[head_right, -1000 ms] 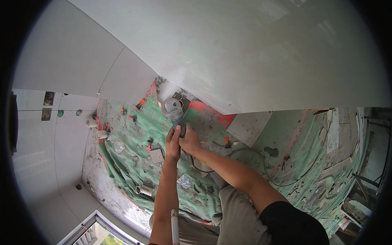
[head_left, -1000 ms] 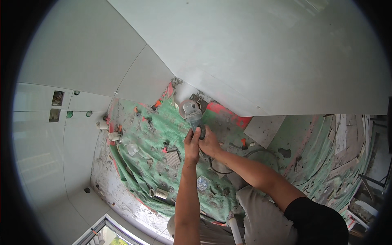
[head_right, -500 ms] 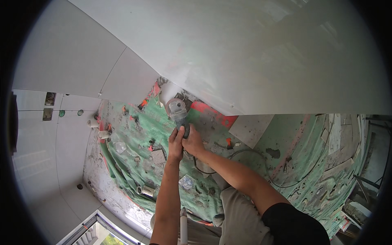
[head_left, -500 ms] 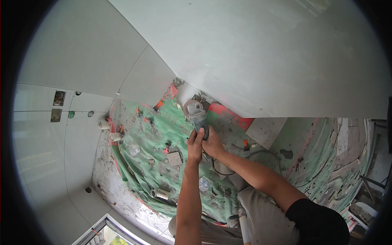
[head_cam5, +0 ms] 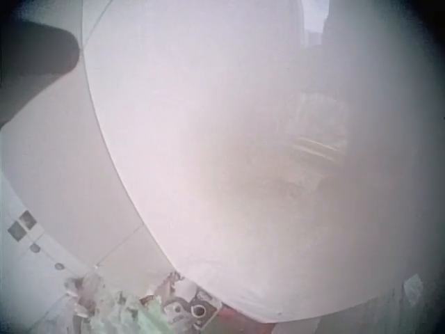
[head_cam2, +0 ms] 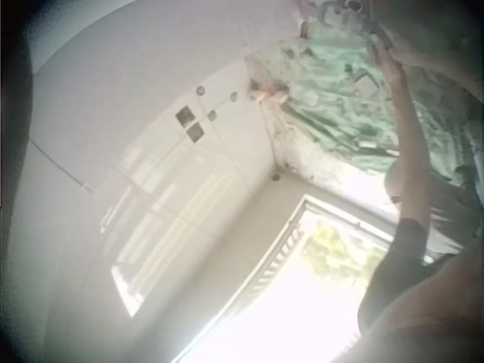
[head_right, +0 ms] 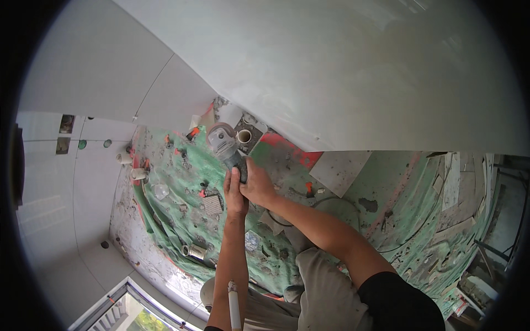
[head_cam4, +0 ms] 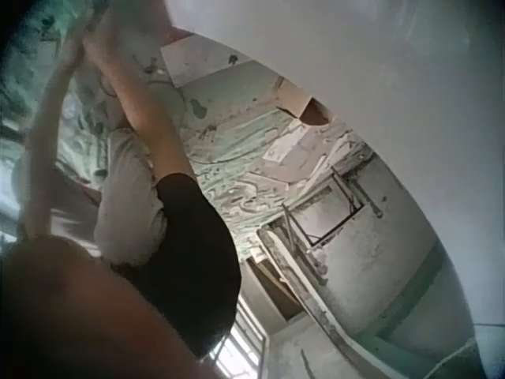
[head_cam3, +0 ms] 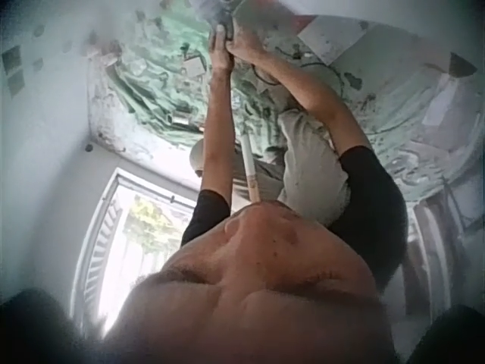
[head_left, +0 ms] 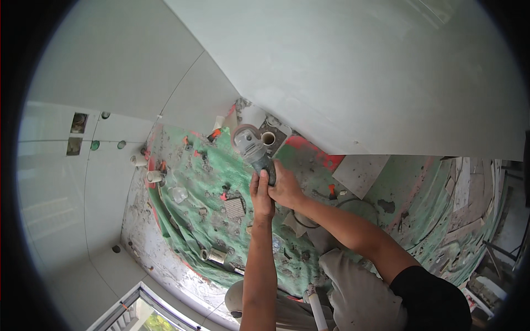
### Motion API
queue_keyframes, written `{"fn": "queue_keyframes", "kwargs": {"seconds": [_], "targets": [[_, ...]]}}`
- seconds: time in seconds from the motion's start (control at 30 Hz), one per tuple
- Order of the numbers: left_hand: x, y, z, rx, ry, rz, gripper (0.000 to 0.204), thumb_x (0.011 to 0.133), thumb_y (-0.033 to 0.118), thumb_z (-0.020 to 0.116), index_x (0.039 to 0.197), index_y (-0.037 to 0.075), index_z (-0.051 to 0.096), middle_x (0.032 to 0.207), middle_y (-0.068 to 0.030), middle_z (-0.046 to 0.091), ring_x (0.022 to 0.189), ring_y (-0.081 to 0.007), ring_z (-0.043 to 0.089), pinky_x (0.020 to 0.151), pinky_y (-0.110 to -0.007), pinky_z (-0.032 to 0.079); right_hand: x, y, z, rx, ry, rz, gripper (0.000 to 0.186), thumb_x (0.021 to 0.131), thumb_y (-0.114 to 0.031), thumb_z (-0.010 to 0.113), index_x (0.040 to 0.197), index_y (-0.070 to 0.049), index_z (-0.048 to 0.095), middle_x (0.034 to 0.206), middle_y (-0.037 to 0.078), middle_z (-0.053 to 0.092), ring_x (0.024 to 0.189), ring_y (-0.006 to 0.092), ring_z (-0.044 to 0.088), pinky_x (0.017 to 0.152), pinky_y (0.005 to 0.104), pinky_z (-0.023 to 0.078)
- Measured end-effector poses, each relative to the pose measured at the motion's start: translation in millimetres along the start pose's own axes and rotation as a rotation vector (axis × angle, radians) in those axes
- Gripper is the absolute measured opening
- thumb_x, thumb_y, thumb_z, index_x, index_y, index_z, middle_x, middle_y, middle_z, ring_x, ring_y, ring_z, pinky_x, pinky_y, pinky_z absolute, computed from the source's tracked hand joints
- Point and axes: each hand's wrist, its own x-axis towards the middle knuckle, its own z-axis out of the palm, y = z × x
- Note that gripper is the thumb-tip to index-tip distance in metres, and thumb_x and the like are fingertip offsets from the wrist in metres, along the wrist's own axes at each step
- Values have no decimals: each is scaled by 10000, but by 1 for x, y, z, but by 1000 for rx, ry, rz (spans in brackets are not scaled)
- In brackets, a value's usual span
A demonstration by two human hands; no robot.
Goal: Using an angle grinder to cut and trim floor tiles around a drain during bathroom renovation.
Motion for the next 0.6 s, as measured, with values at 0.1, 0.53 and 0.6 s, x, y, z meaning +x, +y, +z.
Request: {"fn": "queue_keyframes", "kwargs": {"seconds": [0.1,0.53,0.6], "targets": [[-5,-5,3,-55,8,30,531,1157,395,693,1478,-22,623,1355,-82,718,1247,-168,669,1089,-332,537,-4,-9,-10,-81,-46,7,546,912,-213,805,1338,-10,532,1029,331,734,1007,593,696,828,635,553],[12,-58,42,290,-53,101,616,1162,526,640,1330,-63,696,1127,-113,764,1030,-158,663,941,-334,552,4,32,-63,-656,49,-137,612,984,-269,805,1455,-7,517,1257,309,710,1118,554,711,898,616,582],[14,-58,42,307,-44,73,653,1160,549,626,1341,-75,689,1147,-151,772,1042,-187,680,963,-350,554,7,36,-64,-680,40,-145,580,1005,-268,779,1461,-19,520,1236,308,722,1112,557,711,889,617,575]]}}
